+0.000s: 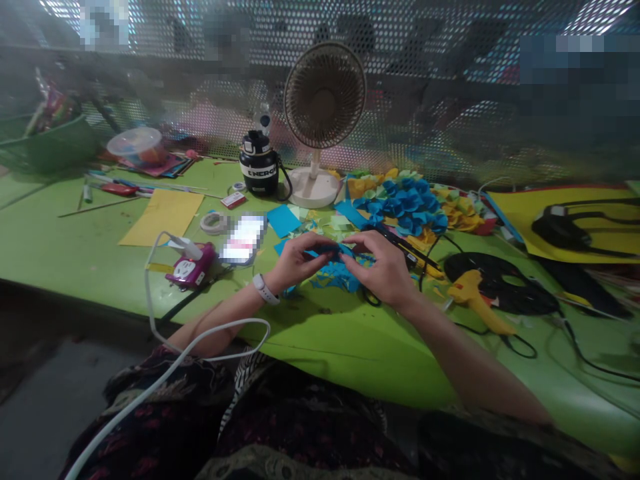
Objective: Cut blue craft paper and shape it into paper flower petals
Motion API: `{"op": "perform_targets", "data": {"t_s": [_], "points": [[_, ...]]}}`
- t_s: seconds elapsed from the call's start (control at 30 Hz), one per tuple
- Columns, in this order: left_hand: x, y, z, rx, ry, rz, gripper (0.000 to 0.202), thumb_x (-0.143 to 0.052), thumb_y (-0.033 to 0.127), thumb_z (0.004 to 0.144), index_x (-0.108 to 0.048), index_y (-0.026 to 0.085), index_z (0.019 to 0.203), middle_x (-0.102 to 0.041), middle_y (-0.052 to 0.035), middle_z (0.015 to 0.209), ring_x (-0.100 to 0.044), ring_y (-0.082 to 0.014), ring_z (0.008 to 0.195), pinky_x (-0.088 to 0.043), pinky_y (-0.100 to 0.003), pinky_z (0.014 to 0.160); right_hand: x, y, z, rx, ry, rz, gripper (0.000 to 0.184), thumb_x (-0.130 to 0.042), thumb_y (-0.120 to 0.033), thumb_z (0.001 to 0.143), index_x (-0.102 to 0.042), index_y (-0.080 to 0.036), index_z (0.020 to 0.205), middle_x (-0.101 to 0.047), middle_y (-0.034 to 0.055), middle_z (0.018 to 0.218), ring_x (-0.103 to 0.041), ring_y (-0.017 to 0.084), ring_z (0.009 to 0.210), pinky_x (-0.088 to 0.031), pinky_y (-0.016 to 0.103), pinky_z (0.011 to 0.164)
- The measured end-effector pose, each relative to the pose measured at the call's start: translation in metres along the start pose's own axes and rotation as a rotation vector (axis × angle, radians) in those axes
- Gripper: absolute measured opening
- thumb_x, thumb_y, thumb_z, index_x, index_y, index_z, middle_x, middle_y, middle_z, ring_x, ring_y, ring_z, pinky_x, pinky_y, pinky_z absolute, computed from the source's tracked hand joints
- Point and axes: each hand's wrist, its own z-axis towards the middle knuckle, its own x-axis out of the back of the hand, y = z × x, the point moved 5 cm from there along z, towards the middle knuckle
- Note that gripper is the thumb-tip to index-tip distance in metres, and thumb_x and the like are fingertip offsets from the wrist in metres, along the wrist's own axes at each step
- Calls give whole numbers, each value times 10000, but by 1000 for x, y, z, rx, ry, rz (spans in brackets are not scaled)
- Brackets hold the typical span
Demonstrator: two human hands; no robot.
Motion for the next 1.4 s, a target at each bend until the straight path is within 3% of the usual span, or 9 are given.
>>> {"op": "perform_targets", "data": {"t_s": [0.23,1.07,1.4], "points": [[-2,-3,-1,34,-8,-47,253,-699,339,903,-708,116,1024,-740,-111,939,-755,-145,778,-627,-180,621,0,-3,0,71,0,-17,93,-609,-213,916,-675,-210,982,-706,72,957,-695,201,862,-603,336,752],[-4,-3,-1,96,-42,-49,292,-697,404,896,-709,135,1007,-747,-92,917,-739,-139,778,-596,-183,595,0,-5,0,96,-25,-55,103,-594,-210,949,-696,-211,937,-740,82,936,-704,212,890,-576,356,794],[-5,-5,-2,124,-17,-102,303,-699,382,902,-625,152,1085,-751,-77,883,-758,-159,810,-606,-205,633,2,-11,0,165,7,-90,93,-599,-180,949,-689,-198,970,-739,83,935,-712,213,904,-577,348,819]]}}
